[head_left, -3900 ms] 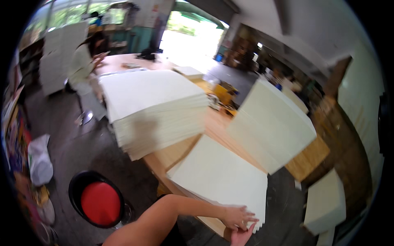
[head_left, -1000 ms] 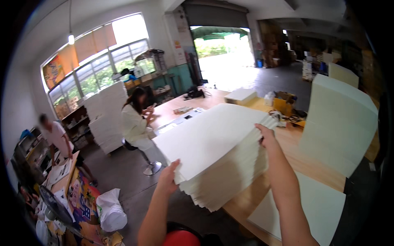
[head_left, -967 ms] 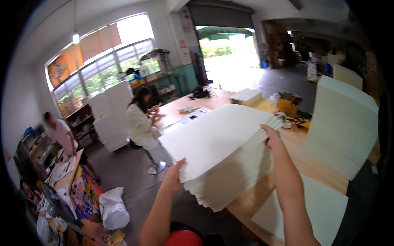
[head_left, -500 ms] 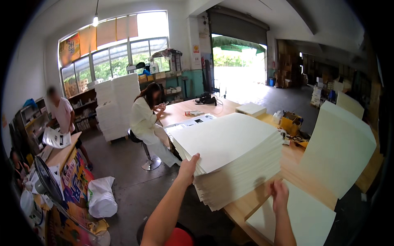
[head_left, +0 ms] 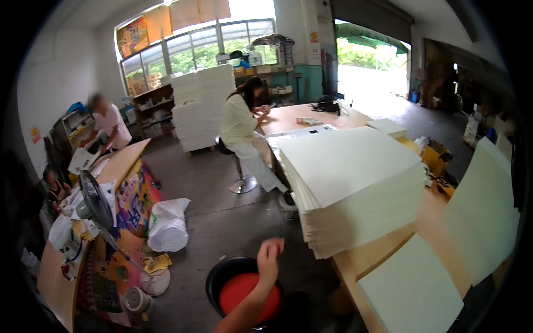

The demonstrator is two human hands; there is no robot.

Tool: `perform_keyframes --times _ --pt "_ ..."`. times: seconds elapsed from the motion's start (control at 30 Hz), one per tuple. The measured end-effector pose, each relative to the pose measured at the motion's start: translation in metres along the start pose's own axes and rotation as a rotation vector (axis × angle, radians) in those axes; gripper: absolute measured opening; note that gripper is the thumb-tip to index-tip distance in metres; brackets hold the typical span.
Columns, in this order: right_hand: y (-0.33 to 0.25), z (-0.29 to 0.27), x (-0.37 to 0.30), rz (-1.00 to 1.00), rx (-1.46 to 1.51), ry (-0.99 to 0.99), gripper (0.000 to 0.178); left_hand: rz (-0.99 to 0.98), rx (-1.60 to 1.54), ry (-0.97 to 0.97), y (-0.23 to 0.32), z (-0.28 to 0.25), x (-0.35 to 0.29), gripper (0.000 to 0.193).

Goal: The person picks up and sorts through stacks of white paper sheets by hand at a wooden table, moving groups of sheets between different piles.

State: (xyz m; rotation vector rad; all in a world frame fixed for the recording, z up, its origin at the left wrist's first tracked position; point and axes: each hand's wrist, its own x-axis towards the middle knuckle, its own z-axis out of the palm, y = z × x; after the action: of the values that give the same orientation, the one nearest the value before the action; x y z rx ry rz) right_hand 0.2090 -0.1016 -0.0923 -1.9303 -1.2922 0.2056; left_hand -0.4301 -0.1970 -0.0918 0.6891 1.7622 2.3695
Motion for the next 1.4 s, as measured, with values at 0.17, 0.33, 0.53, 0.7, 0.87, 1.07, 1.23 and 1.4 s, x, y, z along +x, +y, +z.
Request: perform_keyframes --times 0.17,0.33,0.53,0.7,0.87,1.07,1.23,1.4 --pt "0.112 0.006 -0.007 -0.249 0.003 0.044 0.048 -0.251 0.828 -0.496 -0.11 -0.069 -0.185 0.073" --pt "0.08 0.004 -0.003 0.673 0.876 -0.022 0.038 -0.52 0.823 -0.363 -0.086 -0.068 -0.274 0.057" --pt "0.081 0.042 -0.002 0.647 0.886 0.218 0.037 -0.617 0.905 -0.637 -0.109 -0.066 -0.244 0.076" --pt "0.075 0.024 -0.021 0.605 0.523 0.096 0.047 -0.573 0.956 -0.724 -0.103 -0.045 -0.249 0.077" --pt "0.082 0.04 -0.011 0.332 0.522 0.226 0.044 -0.602 0.932 -0.705 -0.097 -0.041 -0.249 0.079" --pt "0.045 0.026 -0.024 0.62 0.764 0.191 0.044 -0.61 0.937 -0.639 -0.113 -0.061 -0.248 0.079" --pt "0.097 0.028 -0.012 0.472 0.484 0.073 0.042 -0.595 0.933 -0.566 -0.125 -0.072 -0.249 0.077" --pt "0.104 0.052 -0.001 0.568 0.675 0.239 0.042 -0.6 0.863 -0.458 -0.129 -0.088 -0.249 0.075"
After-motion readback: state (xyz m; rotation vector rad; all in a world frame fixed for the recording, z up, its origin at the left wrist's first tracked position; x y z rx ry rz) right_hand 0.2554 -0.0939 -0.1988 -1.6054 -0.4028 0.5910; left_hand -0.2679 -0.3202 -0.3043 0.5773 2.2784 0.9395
